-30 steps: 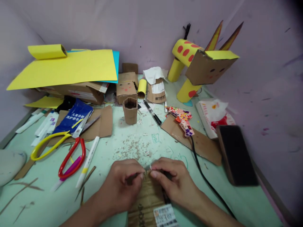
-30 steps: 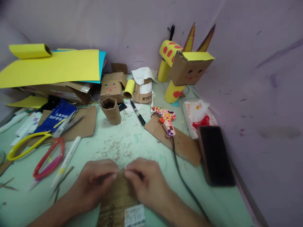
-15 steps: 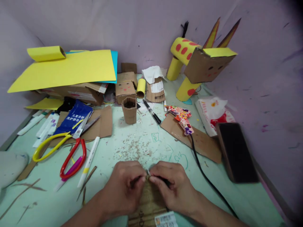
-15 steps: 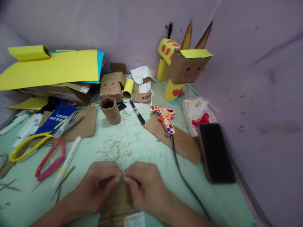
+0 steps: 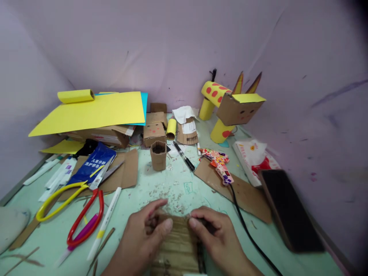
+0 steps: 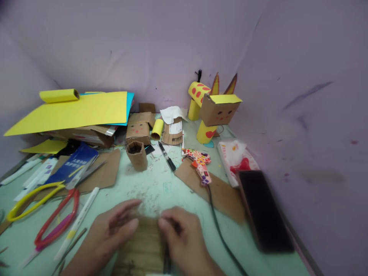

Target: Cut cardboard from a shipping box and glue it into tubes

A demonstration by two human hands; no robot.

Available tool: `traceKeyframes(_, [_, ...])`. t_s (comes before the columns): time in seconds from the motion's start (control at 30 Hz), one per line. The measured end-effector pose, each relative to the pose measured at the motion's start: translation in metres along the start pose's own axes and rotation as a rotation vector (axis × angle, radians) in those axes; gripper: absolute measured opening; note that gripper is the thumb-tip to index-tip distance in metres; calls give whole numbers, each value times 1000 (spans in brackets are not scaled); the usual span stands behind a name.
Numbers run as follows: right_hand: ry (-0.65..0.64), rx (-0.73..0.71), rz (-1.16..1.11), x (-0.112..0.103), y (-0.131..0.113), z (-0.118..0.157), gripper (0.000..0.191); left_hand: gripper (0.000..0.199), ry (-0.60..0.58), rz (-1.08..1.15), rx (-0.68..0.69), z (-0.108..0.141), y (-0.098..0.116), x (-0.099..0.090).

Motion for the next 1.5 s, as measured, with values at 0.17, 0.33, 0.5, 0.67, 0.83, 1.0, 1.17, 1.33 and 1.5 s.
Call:
traceKeyframes(0.17, [-55, -22, -29, -3, -4, -2, 19, 31, -154, -139, -12, -2, 3, 3])
traceKeyframes(0.33, [-107, -86, 103, -2, -6, 4, 23, 31, -118, -160, 9, 3, 4, 12])
traceKeyframes(0.5, [8, -49, 98, -3, -5, 5, 24, 28, -112, -63, -18, 5, 2, 16])
traceKeyframes(0.67, [-74, 108, -113, -7, -3, -1, 30, 29, -72, 64, -83, 6, -2, 13])
traceKeyframes(0.83, [-39, 195, -231, -12, 5, -6, 39, 33, 39, 133, -124, 5, -2, 12])
traceKeyframes(1.0, [102, 160, -34, -11, 16, -10, 14, 26, 319, -450, 350, 6, -6, 1])
traceKeyframes(1.17, [152, 143, 94, -6, 11, -12, 21, 16, 16, -701, 943, 7, -14, 4])
traceKeyframes(1.33, [246, -38, 405, -30, 4, -3, 28, 41, -159, -876, 1145, -1, -35, 14])
traceKeyframes(1.5, [418, 40, 501, -91, -8, -18, 28, 43, -86, -1018, 1299, -12, -55, 11])
Point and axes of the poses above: each hand's wrist, its own z-axis away from the middle knuckle, its own x-axis out of the palm, y = z × x, the point moved 1 cm from there along -z, towards the middle knuckle, and after that the axes turned 15 degrees about x, right-handed, at the moved point
